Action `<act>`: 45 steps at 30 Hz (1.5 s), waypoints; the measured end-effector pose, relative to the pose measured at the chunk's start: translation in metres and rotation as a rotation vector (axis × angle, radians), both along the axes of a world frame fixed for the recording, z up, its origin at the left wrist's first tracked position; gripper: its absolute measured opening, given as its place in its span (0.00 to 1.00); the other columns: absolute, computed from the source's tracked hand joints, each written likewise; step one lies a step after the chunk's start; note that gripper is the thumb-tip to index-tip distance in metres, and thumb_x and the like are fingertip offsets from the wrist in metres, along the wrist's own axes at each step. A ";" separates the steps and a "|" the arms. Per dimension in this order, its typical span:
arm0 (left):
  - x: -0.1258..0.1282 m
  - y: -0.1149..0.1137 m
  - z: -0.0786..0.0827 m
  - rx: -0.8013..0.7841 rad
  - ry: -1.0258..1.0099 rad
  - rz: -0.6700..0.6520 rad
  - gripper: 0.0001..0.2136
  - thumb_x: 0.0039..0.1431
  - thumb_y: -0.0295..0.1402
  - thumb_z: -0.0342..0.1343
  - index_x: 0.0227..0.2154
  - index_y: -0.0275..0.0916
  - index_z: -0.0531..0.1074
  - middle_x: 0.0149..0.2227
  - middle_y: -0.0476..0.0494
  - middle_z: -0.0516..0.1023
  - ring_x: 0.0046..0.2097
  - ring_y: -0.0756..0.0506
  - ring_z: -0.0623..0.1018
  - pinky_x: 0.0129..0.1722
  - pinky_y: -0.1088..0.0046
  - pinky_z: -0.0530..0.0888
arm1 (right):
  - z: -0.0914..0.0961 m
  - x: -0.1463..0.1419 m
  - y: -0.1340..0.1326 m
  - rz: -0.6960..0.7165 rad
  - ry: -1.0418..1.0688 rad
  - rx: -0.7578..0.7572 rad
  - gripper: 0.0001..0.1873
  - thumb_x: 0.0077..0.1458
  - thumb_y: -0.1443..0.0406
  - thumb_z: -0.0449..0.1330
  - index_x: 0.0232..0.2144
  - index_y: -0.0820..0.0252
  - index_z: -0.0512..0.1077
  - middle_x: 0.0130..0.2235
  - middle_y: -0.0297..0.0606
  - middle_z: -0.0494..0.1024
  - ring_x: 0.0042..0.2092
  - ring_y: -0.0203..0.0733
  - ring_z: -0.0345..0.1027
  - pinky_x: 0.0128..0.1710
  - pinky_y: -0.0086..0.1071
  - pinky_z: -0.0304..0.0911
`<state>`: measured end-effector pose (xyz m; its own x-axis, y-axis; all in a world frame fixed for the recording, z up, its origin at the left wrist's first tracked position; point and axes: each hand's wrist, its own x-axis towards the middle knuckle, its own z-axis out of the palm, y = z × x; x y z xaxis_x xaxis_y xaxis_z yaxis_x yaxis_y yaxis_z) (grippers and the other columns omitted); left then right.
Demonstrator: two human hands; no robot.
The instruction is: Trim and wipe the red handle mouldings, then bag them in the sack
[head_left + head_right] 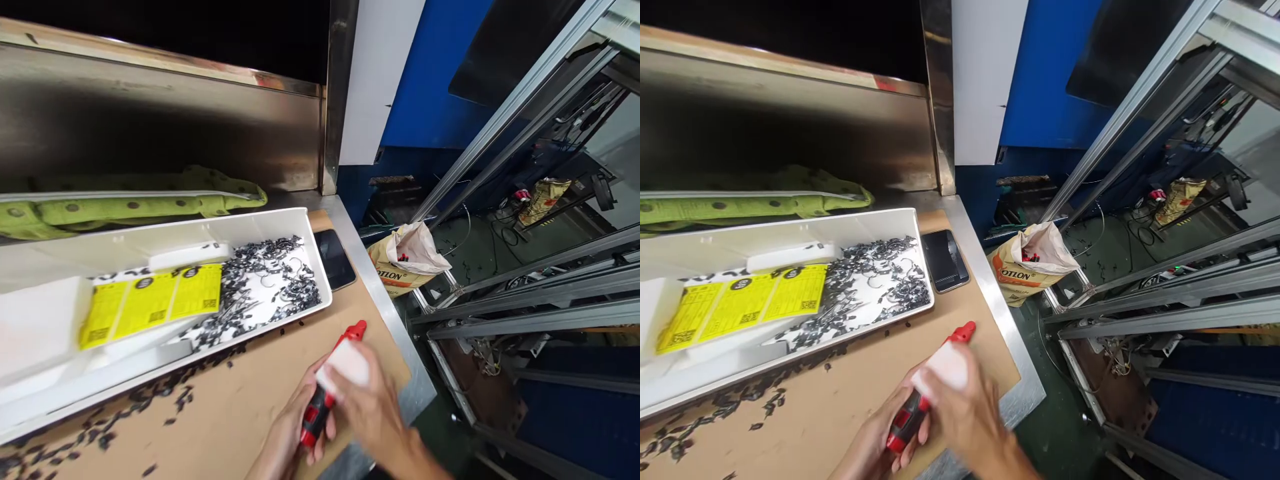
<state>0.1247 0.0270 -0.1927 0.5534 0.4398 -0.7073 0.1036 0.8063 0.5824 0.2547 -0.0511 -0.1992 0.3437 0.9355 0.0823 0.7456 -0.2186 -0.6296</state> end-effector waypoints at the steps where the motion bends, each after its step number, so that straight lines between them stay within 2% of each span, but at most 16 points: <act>1: 0.000 0.001 0.001 -0.004 -0.012 -0.002 0.31 0.58 0.52 0.51 0.59 0.39 0.59 0.14 0.47 0.73 0.11 0.51 0.65 0.10 0.84 0.57 | 0.002 0.002 0.000 -0.029 -0.007 -0.011 0.23 0.62 0.65 0.50 0.58 0.41 0.67 0.61 0.46 0.59 0.53 0.58 0.69 0.47 0.50 0.70; 3: -0.001 0.002 0.003 -0.028 -0.033 0.004 0.30 0.59 0.51 0.51 0.59 0.39 0.58 0.15 0.48 0.73 0.11 0.52 0.64 0.10 0.84 0.56 | 0.006 0.003 -0.001 -0.081 -0.035 -0.033 0.23 0.62 0.66 0.49 0.57 0.46 0.68 0.61 0.48 0.59 0.54 0.60 0.68 0.48 0.52 0.69; 8: -0.004 0.014 0.005 -0.184 -0.040 0.009 0.22 0.63 0.45 0.50 0.56 0.40 0.61 0.15 0.51 0.71 0.11 0.54 0.63 0.11 0.86 0.57 | 0.005 0.001 0.000 0.076 -0.043 0.043 0.26 0.62 0.67 0.52 0.59 0.38 0.63 0.61 0.41 0.60 0.51 0.47 0.69 0.46 0.39 0.72; 11: -0.007 0.023 0.001 -0.303 -0.079 0.012 0.17 0.66 0.41 0.45 0.52 0.37 0.63 0.15 0.48 0.72 0.11 0.55 0.61 0.11 0.87 0.58 | 0.002 0.012 0.016 0.023 -0.098 0.039 0.24 0.62 0.68 0.51 0.58 0.43 0.66 0.60 0.43 0.58 0.52 0.48 0.67 0.48 0.41 0.70; 16: -0.013 0.031 -0.007 -0.441 -0.149 -0.015 0.09 0.62 0.38 0.53 0.35 0.37 0.69 0.11 0.53 0.66 0.09 0.57 0.56 0.09 0.87 0.51 | 0.004 0.004 0.023 -0.117 -0.137 0.010 0.24 0.64 0.66 0.50 0.60 0.43 0.64 0.60 0.43 0.58 0.56 0.51 0.65 0.51 0.44 0.69; 20: -0.017 0.032 -0.010 -0.491 -0.189 -0.025 0.10 0.63 0.33 0.51 0.26 0.37 0.67 0.12 0.53 0.64 0.10 0.59 0.56 0.09 0.89 0.50 | 0.007 -0.013 0.012 0.039 -0.119 -0.012 0.25 0.63 0.64 0.51 0.60 0.37 0.62 0.63 0.41 0.59 0.53 0.52 0.69 0.46 0.44 0.72; 23: -0.018 0.034 -0.011 -0.538 -0.208 -0.031 0.12 0.64 0.32 0.48 0.25 0.37 0.67 0.11 0.53 0.63 0.09 0.59 0.54 0.09 0.89 0.48 | 0.006 -0.009 0.013 -0.104 -0.127 -0.034 0.22 0.64 0.64 0.48 0.58 0.43 0.67 0.62 0.45 0.60 0.55 0.57 0.67 0.48 0.50 0.70; 24: -0.018 0.034 -0.011 -0.552 -0.212 -0.029 0.13 0.64 0.32 0.48 0.24 0.37 0.67 0.11 0.53 0.63 0.09 0.60 0.54 0.09 0.89 0.48 | 0.006 -0.007 0.014 -0.171 -0.114 -0.044 0.23 0.64 0.65 0.47 0.58 0.44 0.67 0.63 0.45 0.58 0.55 0.55 0.68 0.49 0.49 0.70; 28: -0.020 0.037 -0.013 -0.584 -0.230 -0.013 0.14 0.65 0.30 0.46 0.24 0.34 0.68 0.12 0.52 0.63 0.10 0.60 0.55 0.09 0.91 0.49 | 0.002 -0.009 0.015 0.063 -0.096 -0.006 0.25 0.63 0.61 0.52 0.60 0.34 0.61 0.64 0.39 0.57 0.52 0.51 0.70 0.46 0.43 0.72; 32: -0.022 0.039 -0.017 -0.613 -0.253 -0.021 0.17 0.66 0.32 0.46 0.21 0.34 0.67 0.12 0.52 0.62 0.09 0.60 0.54 0.09 0.89 0.49 | 0.001 -0.011 0.016 -0.206 -0.096 -0.034 0.23 0.65 0.65 0.47 0.59 0.41 0.64 0.62 0.41 0.62 0.58 0.53 0.65 0.52 0.46 0.68; 35: -0.022 0.039 -0.018 -0.621 -0.245 -0.015 0.18 0.67 0.31 0.43 0.21 0.34 0.67 0.12 0.52 0.62 0.09 0.61 0.54 0.09 0.90 0.48 | 0.001 -0.011 0.017 0.083 -0.150 -0.030 0.24 0.64 0.63 0.51 0.60 0.37 0.62 0.65 0.42 0.58 0.55 0.54 0.68 0.45 0.44 0.73; 36: -0.022 0.040 -0.019 -0.623 -0.239 -0.016 0.18 0.67 0.30 0.43 0.21 0.33 0.68 0.12 0.52 0.62 0.09 0.61 0.54 0.09 0.90 0.49 | 0.001 -0.010 0.018 0.070 -0.170 -0.057 0.23 0.64 0.63 0.50 0.59 0.37 0.64 0.64 0.42 0.61 0.56 0.54 0.68 0.44 0.45 0.73; 39: -0.021 0.041 -0.017 -0.627 -0.214 -0.025 0.17 0.66 0.29 0.43 0.24 0.32 0.70 0.12 0.53 0.62 0.10 0.60 0.54 0.08 0.90 0.49 | 0.004 -0.006 0.019 -0.135 -0.201 -0.107 0.23 0.66 0.65 0.44 0.60 0.44 0.64 0.62 0.43 0.65 0.59 0.51 0.64 0.51 0.47 0.69; 40: -0.021 0.042 -0.017 -0.621 -0.202 -0.024 0.18 0.66 0.29 0.41 0.23 0.32 0.70 0.12 0.52 0.61 0.09 0.60 0.53 0.08 0.90 0.49 | 0.005 -0.005 0.020 -0.092 -0.227 -0.059 0.23 0.66 0.64 0.44 0.60 0.45 0.64 0.62 0.43 0.65 0.58 0.51 0.66 0.51 0.46 0.70; 43: -0.019 0.042 -0.016 -0.591 -0.171 -0.023 0.21 0.66 0.28 0.37 0.19 0.33 0.67 0.11 0.52 0.60 0.09 0.60 0.51 0.09 0.90 0.48 | 0.007 -0.005 0.020 0.192 -0.196 0.015 0.22 0.65 0.62 0.48 0.59 0.44 0.65 0.64 0.41 0.62 0.57 0.48 0.67 0.51 0.39 0.70; 45: -0.018 0.040 -0.016 -0.558 -0.161 -0.034 0.18 0.65 0.30 0.43 0.21 0.33 0.68 0.11 0.52 0.61 0.10 0.60 0.51 0.08 0.89 0.49 | 0.008 -0.005 0.021 0.052 -0.191 -0.036 0.23 0.65 0.65 0.47 0.59 0.48 0.66 0.63 0.42 0.64 0.59 0.49 0.65 0.53 0.42 0.68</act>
